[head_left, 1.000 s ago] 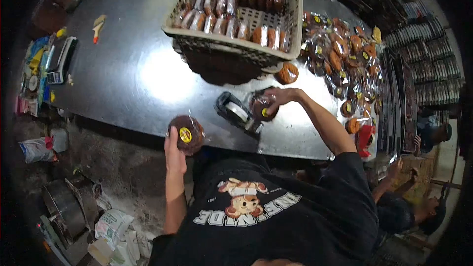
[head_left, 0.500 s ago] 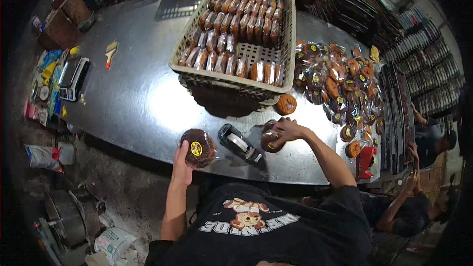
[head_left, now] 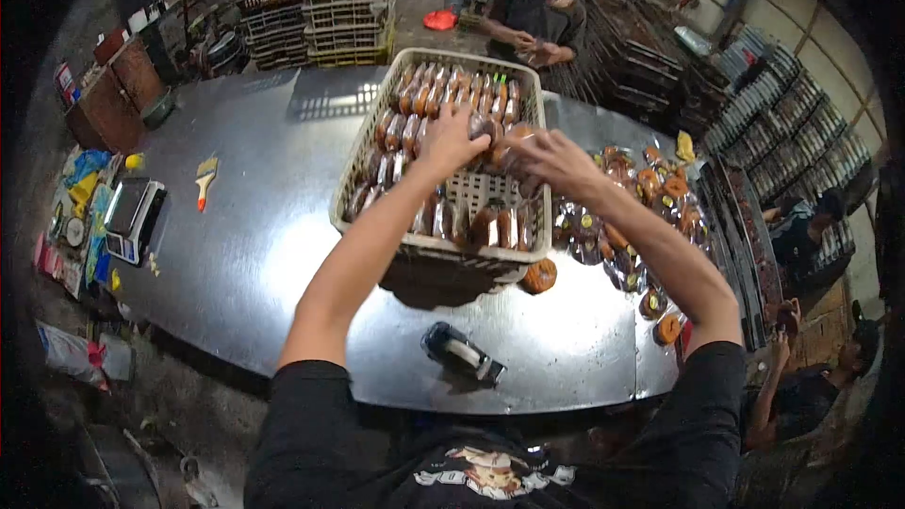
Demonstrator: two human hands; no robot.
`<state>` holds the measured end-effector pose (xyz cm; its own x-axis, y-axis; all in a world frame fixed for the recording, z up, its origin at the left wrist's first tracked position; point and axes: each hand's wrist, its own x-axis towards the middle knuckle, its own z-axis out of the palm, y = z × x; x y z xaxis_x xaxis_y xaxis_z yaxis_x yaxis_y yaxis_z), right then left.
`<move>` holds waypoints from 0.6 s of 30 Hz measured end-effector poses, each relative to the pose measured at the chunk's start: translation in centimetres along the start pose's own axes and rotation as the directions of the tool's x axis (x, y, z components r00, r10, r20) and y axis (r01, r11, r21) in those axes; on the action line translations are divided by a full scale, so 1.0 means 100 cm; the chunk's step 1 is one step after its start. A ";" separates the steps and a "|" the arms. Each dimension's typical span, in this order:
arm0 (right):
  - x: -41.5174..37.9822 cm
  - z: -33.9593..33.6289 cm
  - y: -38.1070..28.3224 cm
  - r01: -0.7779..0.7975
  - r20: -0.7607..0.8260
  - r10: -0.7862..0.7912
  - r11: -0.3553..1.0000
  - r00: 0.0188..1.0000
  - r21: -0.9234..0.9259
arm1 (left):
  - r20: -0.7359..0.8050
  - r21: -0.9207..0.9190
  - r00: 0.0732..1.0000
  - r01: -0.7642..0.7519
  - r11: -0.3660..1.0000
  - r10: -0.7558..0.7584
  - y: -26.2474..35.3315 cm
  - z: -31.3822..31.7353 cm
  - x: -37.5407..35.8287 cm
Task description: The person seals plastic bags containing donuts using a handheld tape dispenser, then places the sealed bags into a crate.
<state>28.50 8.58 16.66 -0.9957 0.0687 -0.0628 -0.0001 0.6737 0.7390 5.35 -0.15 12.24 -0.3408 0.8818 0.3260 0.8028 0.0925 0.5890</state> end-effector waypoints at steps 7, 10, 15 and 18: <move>0.024 0.102 -0.044 0.206 0.055 -0.209 0.977 0.976 0.063 | 0.048 0.096 0.997 0.058 0.994 -0.063 -0.054 0.105 0.006; 0.025 0.108 -0.046 0.085 -0.104 -0.048 0.917 0.993 0.390 | 0.200 0.076 0.975 0.079 0.994 -0.093 -0.062 0.111 -0.006; 0.013 0.118 -0.047 -0.177 -0.032 0.318 0.606 0.948 0.776 | 0.008 0.197 0.986 -0.167 0.966 0.169 -0.042 0.105 -0.023; 0.001 0.094 -0.056 -0.496 0.225 0.535 0.439 0.814 0.749 | -0.032 0.144 0.948 -0.310 0.940 0.318 -0.031 0.102 -0.031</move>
